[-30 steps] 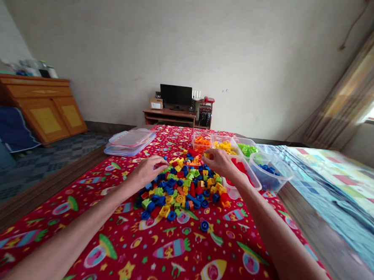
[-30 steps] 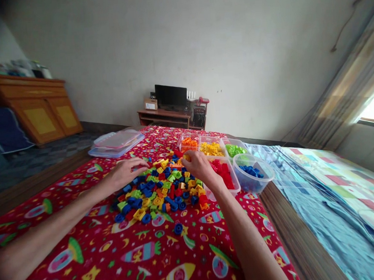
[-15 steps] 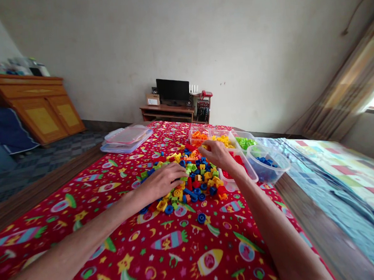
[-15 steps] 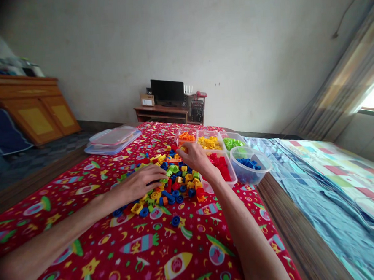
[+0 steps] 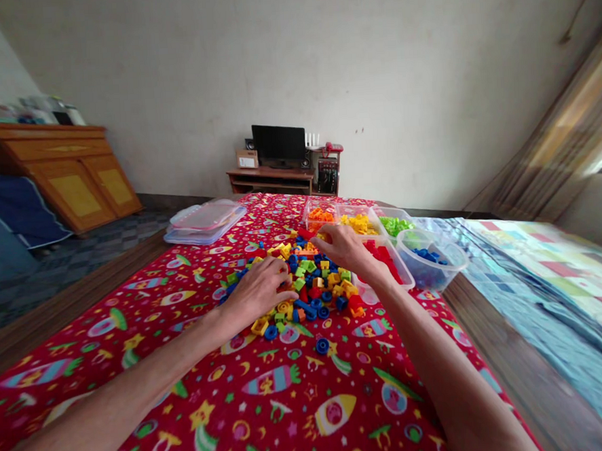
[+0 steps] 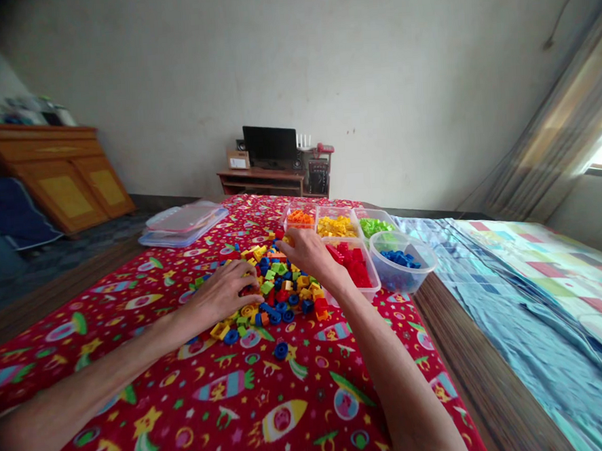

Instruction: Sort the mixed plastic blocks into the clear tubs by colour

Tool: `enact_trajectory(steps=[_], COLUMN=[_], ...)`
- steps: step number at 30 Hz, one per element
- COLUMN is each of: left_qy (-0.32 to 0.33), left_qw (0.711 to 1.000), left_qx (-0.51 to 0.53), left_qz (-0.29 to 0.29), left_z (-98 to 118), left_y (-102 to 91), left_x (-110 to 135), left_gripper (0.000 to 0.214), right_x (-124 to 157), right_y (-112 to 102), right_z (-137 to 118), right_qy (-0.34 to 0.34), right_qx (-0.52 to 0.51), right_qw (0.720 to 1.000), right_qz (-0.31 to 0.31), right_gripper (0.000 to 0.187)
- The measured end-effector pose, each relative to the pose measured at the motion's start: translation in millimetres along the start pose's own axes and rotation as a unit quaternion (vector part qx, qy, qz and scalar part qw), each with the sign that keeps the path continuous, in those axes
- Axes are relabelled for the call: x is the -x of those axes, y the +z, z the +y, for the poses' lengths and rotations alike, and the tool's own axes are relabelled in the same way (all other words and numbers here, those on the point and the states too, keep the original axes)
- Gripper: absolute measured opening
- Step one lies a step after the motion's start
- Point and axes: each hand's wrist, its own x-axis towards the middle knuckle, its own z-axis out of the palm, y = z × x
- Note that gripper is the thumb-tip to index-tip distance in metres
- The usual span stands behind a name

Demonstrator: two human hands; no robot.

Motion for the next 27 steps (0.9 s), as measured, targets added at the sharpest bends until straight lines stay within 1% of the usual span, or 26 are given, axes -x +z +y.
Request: enact_trajectory(steps=[5,8,12,17,21,24,27], left_qy=[-0.039,-0.042,-0.047,-0.036,-0.052,-0.068,-0.087], left_qw=[0.999,0.998,0.998,0.999,0.998,0.995,0.985], left_qx=[-0.036,-0.038,-0.050,0.006,0.030,0.060,0.110], left_qz=[-0.008,-0.011,0.002,0.014,0.016,0.041,0.097], left_z=[8.4,10.9,11.4,8.2,8.8,5.2,-4.7], left_y=[-3.4,-4.2,-1.3,5.9,14.3,19.8,18.5], left_x=[-0.2,0.9,1.4,-0.1,-1.8,-5.4,-10.8], left_gripper=[0.031,0.031,0.030,0.020,0.009,0.007,0.012], right_x=[1.3,2.8,3.8,3.3,3.8,4.8,4.9], right_y=[2.9,3.3,6.9,13.4,15.5,14.3,12.6], right_z=[-5.1,-9.0,-11.8,-12.3,-12.6,-13.3,-13.3], right_qy=[-0.005,-0.001,-0.008,-0.014,-0.010,-0.012,-0.011], right_qx=[-0.002,-0.001,0.006,0.014,0.023,0.011,-0.011], right_qw=[1.000,1.000,0.999,0.999,0.998,0.999,0.999], right_qz=[-0.018,-0.028,-0.041,-0.047,-0.053,-0.052,-0.048], right_gripper=[0.028,0.030,0.030,0.030,0.027,0.026,0.027])
